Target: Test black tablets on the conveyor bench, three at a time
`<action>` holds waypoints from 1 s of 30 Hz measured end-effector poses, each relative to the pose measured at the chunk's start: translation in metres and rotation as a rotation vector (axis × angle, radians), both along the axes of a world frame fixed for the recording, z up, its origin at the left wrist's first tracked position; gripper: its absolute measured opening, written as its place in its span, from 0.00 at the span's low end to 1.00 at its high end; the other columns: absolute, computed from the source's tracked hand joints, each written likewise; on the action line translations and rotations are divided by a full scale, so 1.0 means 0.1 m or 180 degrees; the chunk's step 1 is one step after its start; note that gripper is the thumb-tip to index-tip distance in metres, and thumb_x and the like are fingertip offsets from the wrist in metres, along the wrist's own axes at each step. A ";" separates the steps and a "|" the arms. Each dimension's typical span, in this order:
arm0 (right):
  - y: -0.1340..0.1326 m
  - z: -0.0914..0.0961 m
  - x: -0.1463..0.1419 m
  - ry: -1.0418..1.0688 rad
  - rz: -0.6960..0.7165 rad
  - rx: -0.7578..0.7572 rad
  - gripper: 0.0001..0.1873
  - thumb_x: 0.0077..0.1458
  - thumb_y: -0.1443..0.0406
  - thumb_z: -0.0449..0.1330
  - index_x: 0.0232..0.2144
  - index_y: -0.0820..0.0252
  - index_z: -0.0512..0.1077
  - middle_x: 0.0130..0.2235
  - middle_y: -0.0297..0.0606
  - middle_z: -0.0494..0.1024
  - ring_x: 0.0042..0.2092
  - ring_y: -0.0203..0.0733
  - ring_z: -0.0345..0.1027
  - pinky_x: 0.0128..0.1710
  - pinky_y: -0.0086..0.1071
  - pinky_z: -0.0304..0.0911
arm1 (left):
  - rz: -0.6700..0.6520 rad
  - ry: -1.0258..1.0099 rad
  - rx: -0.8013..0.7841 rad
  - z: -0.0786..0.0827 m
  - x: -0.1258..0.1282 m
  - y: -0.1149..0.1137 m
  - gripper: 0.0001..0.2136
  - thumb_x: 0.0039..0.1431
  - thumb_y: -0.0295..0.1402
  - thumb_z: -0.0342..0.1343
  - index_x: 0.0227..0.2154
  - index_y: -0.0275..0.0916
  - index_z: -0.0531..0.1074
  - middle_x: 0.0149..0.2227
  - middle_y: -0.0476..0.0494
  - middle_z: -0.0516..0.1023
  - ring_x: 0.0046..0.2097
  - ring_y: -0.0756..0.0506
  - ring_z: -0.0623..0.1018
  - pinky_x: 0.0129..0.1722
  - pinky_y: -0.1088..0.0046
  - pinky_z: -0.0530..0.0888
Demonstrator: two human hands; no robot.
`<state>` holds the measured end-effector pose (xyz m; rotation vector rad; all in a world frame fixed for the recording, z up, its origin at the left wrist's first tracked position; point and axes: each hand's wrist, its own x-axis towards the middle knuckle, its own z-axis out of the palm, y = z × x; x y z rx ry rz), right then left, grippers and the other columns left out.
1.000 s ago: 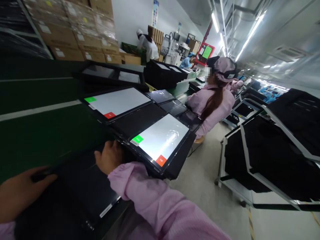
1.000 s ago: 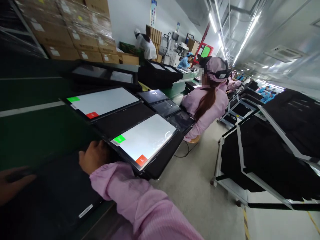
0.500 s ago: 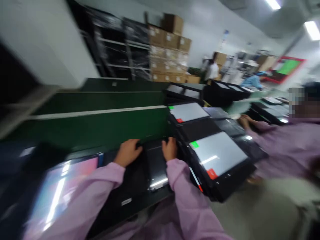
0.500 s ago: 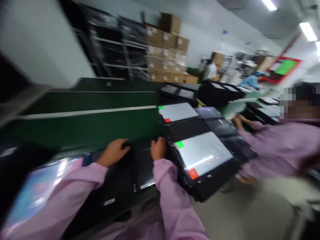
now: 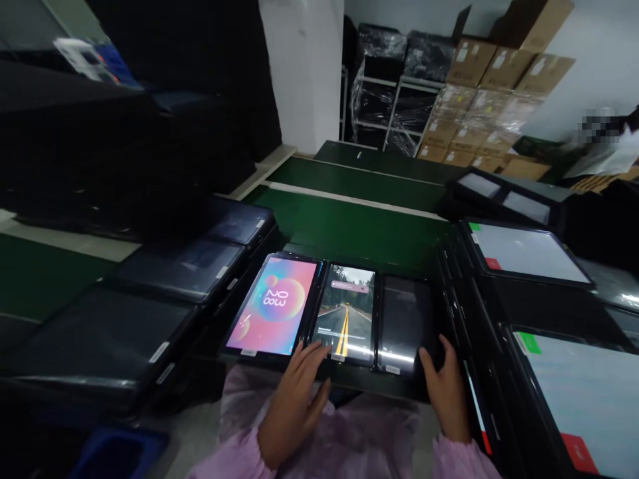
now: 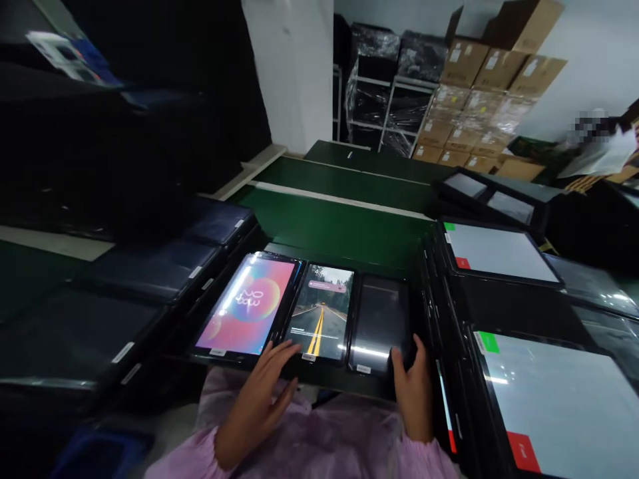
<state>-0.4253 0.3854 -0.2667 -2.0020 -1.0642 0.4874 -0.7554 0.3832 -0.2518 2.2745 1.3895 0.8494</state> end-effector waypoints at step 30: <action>-0.38 -0.13 -0.02 0.0982 -0.0225 0.0348 0.42 0.57 0.42 0.64 0.66 0.53 0.64 0.69 0.44 0.64 0.69 0.55 0.57 0.69 0.50 0.53 | -0.0224 -0.0121 -0.0071 -0.06 -0.08 -0.04 0.25 0.71 0.32 0.50 0.68 0.51 0.58 0.59 0.43 0.78 0.58 0.41 0.80 0.56 0.62 0.80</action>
